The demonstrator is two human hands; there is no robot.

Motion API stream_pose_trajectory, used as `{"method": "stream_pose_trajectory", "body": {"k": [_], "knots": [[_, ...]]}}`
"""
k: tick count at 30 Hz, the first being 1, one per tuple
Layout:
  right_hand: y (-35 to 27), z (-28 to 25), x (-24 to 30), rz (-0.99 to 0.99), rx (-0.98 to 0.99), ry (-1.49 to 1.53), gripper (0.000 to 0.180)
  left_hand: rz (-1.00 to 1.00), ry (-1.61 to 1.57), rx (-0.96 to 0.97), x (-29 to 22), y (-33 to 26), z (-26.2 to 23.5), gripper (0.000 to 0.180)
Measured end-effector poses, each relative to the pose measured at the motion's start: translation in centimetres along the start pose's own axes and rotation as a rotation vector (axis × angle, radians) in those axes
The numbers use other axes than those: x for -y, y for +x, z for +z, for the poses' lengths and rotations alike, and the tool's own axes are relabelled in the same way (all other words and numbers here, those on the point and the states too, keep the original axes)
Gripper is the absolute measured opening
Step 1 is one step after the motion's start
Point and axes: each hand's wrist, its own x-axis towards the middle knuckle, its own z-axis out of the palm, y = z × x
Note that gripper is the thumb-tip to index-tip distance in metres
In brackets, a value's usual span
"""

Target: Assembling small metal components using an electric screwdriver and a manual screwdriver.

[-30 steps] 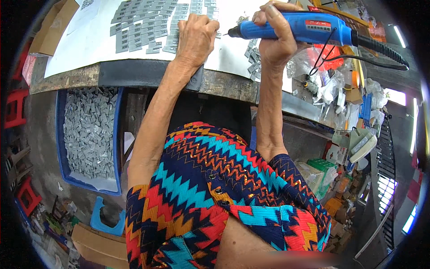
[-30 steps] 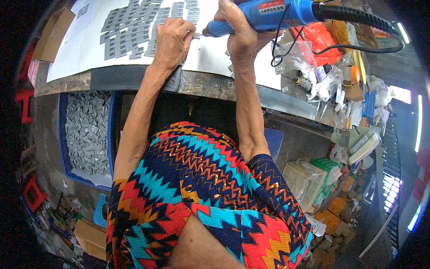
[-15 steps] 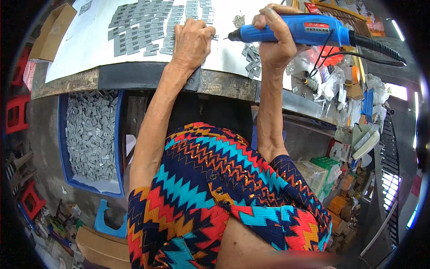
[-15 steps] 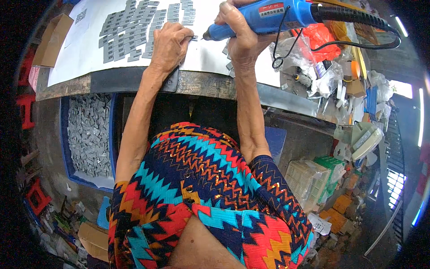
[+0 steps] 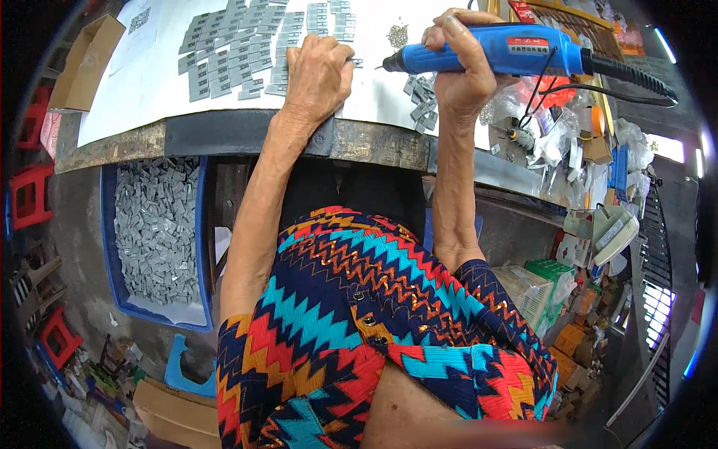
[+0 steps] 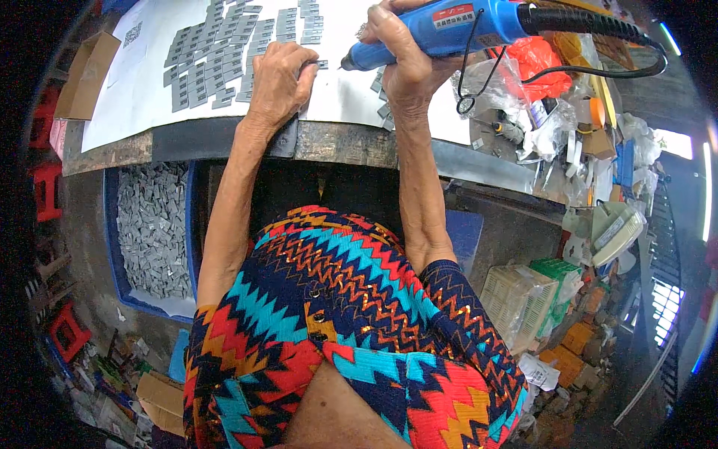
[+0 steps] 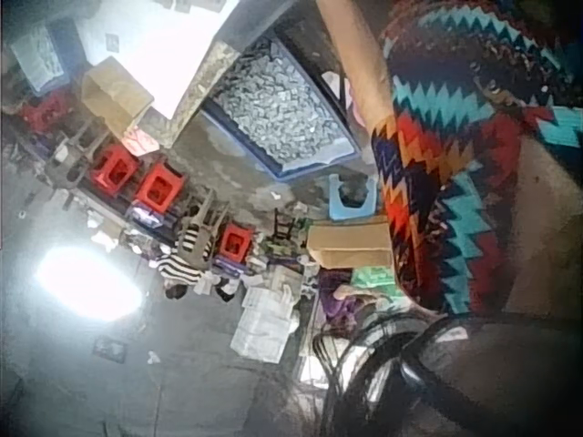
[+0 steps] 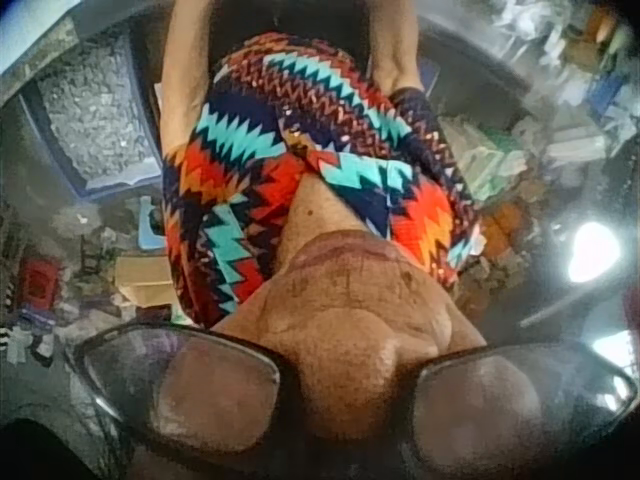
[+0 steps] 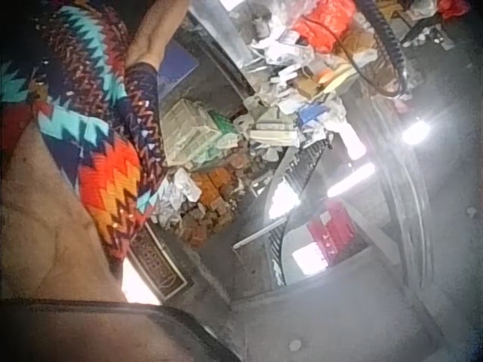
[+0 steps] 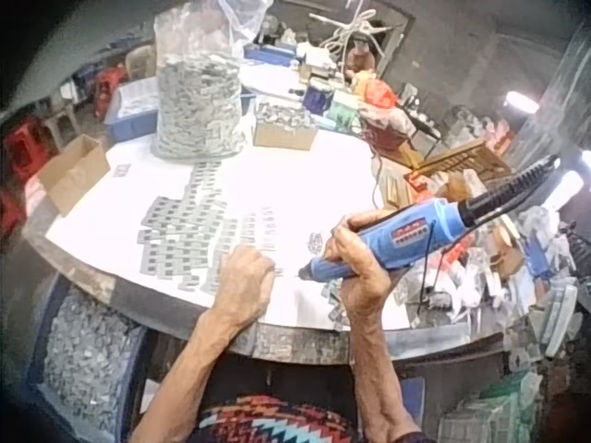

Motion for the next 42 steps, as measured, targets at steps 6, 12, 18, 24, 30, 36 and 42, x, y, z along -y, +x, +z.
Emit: {"method": "stream_pose_trajectory", "body": {"k": [6,12,18,24,30,36,42], "knots": [[-0.2,0.0,-0.1,0.082,-0.029,0.031,0.022,-0.013,-0.025,-0.009,0.1,0.2,0.3,0.013],[-0.1,0.7,0.4,0.047,-0.036,-0.052,0.021,-0.024,-0.026,0.003,0.0,0.1,0.2,0.011],[0.0,0.0,-0.5,0.052,-0.004,-0.046,0.019,-0.017,-0.02,-0.042,0.2,0.1,0.4,0.01],[-0.1,0.1,-0.6,0.06,-0.027,-0.046,0.018,-0.006,-0.047,-0.046,0.1,0.1,0.2,0.01],[-0.4,0.5,-0.5,0.086,-0.027,-0.042,0.018,0.007,-0.058,-0.034,0.4,-0.3,0.0,0.02],[-0.6,-0.6,-1.3,0.112,0.005,-0.001,0.017,0.008,-0.044,-0.023,0.0,-0.2,-0.1,0.023],[-0.8,-0.3,-0.6,0.114,-0.028,-0.06,0.019,0.013,-0.026,-0.026,0.1,-0.2,0.2,0.019]]}}
